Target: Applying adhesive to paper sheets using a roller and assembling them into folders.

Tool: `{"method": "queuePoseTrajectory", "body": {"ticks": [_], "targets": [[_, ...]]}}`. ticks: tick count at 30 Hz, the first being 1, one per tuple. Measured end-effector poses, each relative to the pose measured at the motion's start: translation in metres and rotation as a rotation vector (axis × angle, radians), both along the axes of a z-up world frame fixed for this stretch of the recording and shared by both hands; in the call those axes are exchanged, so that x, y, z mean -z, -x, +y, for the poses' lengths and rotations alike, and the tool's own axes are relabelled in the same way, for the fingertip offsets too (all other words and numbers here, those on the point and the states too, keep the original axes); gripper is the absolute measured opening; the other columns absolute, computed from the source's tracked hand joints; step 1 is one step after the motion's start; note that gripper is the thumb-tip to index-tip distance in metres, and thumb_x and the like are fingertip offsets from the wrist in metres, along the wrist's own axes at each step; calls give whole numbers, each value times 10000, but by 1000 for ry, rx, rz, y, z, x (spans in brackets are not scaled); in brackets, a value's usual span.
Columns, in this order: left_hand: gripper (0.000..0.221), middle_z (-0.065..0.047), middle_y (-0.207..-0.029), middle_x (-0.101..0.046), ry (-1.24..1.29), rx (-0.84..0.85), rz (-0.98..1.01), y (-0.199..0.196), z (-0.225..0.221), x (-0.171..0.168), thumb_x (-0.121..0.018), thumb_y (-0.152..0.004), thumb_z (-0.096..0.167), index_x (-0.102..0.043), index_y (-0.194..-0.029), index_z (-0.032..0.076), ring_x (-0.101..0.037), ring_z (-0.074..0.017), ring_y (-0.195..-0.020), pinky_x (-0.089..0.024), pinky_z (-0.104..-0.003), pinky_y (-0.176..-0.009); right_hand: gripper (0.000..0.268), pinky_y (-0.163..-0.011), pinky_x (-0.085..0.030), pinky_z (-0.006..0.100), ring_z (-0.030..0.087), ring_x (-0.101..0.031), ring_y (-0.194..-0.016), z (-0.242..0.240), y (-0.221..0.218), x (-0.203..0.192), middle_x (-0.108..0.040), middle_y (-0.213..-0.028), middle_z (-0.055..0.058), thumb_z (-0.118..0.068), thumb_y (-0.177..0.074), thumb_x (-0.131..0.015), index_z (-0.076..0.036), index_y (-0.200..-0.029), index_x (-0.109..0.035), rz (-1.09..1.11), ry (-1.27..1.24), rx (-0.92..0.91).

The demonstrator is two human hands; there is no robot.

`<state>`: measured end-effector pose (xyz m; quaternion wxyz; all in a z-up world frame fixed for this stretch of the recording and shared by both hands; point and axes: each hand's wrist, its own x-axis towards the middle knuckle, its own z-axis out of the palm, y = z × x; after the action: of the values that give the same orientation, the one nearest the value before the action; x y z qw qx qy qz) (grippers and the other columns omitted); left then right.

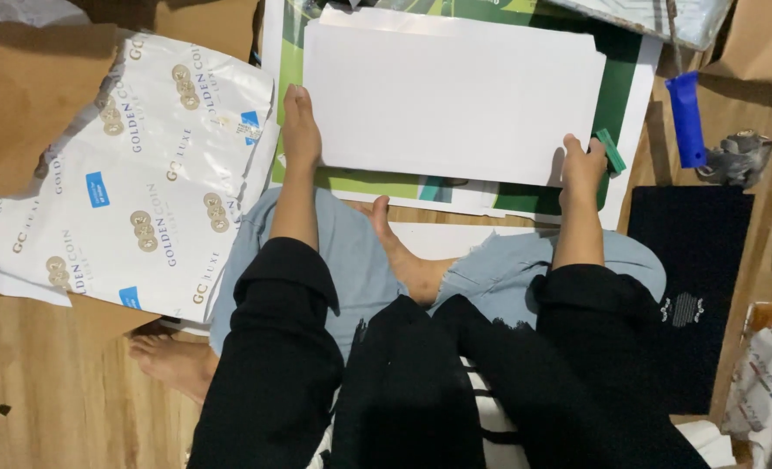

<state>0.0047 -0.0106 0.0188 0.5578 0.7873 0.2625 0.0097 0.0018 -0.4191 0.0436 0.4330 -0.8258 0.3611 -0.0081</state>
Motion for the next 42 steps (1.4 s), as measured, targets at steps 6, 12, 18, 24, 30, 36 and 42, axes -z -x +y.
{"method": "queuePoseTrajectory", "body": {"ticks": [6,12,18,24,30,36,42], "targets": [[675,-118,-1492,-303,89,-8,71,-6,1,-2,-229,-909,527,-239,-1434,103,-308,-291,-1364,-233,-409,-1105,716,-1058,-319,401,243,-354,-1322,-6,-4,-1,-283,-1487,75,-401,-870,-546,-103,-1442,-236,127,-190,98],[716,-142,-1485,-294,13,-42,27,-5,2,6,-249,-897,565,-263,-1428,84,-253,-306,-1372,-203,-433,-1112,707,-1013,-371,358,248,-413,-1272,-11,-2,11,-351,-1439,101,-381,-854,-569,-57,-1412,-282,60,-101,40],[686,-165,-1456,-336,-47,-58,7,-7,2,14,-279,-906,538,-311,-1405,68,-257,-347,-1352,-204,-470,-1098,612,-983,-395,361,237,-466,-1194,-6,1,1,-427,-1344,90,-336,-846,-550,-62,-1362,-370,24,-44,-24],[687,-154,-1504,-224,-73,-95,80,-3,0,21,-285,-903,553,-280,-1429,111,-146,-355,-1384,-141,-484,-1115,677,-1009,-372,369,249,-428,-1248,-9,1,6,-358,-1409,103,-372,-840,-552,-69,-1398,-317,53,-53,-39],[703,-140,-1540,-51,-86,-85,147,-1,-5,16,-312,-893,572,-259,-1450,147,12,-328,-1412,-97,-504,-1121,678,-1043,-327,385,274,-372,-1300,-11,2,5,-307,-1454,119,-393,-873,-552,-76,-1413,-291,88,-39,-40],[736,-143,-1541,-19,-86,-66,144,1,-6,14,-299,-883,592,-230,-1458,137,44,-335,-1410,-76,-508,-1122,669,-1033,-350,400,265,-375,-1295,-4,4,-7,-288,-1458,98,-382,-873,-534,-117,-1425,-263,119,-93,-17],[734,-152,-1533,10,-177,-45,130,2,-6,17,-301,-888,599,-261,-1451,130,77,-314,-1405,-103,-493,-1123,659,-1028,-356,401,263,-376,-1291,-4,4,-7,-279,-1459,106,-380,-885,-535,-125,-1429,-263,127,-94,-14]]}}
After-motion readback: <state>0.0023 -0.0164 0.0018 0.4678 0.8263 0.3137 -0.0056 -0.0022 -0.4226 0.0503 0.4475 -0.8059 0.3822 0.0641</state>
